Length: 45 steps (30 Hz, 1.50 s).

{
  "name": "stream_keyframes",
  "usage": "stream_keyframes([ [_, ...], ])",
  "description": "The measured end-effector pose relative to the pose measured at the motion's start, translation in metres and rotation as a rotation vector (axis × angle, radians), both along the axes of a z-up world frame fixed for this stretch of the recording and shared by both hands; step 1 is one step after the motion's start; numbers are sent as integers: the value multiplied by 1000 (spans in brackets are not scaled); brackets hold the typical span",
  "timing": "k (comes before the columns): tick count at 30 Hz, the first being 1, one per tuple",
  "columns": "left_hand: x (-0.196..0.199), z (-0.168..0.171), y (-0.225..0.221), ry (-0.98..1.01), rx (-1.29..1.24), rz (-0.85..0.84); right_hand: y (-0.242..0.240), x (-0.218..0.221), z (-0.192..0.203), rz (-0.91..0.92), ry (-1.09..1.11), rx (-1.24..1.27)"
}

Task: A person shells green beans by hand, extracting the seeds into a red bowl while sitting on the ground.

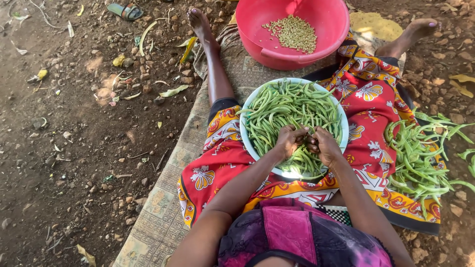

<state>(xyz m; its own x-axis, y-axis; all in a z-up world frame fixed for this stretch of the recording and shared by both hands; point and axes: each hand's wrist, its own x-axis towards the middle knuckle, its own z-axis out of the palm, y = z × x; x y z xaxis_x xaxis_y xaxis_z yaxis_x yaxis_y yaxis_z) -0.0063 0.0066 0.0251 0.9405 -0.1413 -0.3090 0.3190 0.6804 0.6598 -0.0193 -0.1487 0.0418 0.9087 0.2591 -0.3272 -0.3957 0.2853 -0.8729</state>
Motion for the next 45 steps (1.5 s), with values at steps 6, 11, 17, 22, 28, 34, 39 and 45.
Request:
stream_keyframes([
  [6, -2, 0, 0, 27, -26, 63, 4, -3, 2, 25, -40, -94],
  [11, -2, -1, -1, 0, 16, 105, -8, -5, -29, 24, -152, -313],
  [17, -7, 9, -2, 19, 139, 90, -2, -5, -24, -56, -356, -636],
  [22, -3, 1, -3, 76, 78, 97, -2, -4, -32, -48, -385, -650],
  [28, 4, -23, -2, 103, 36, 105, 2, -2, -21, -60, -42, -73],
  [34, 5, -54, 4, -47, 525, -67, -4, 0, -30, 51, -148, -143],
  [39, 0, -13, 9, -172, 651, -67, 3, -6, -15, -12, -202, -251],
  [45, 19, -104, -6, -75, 320, -104, 1, -2, -20, 2, -230, -247],
])
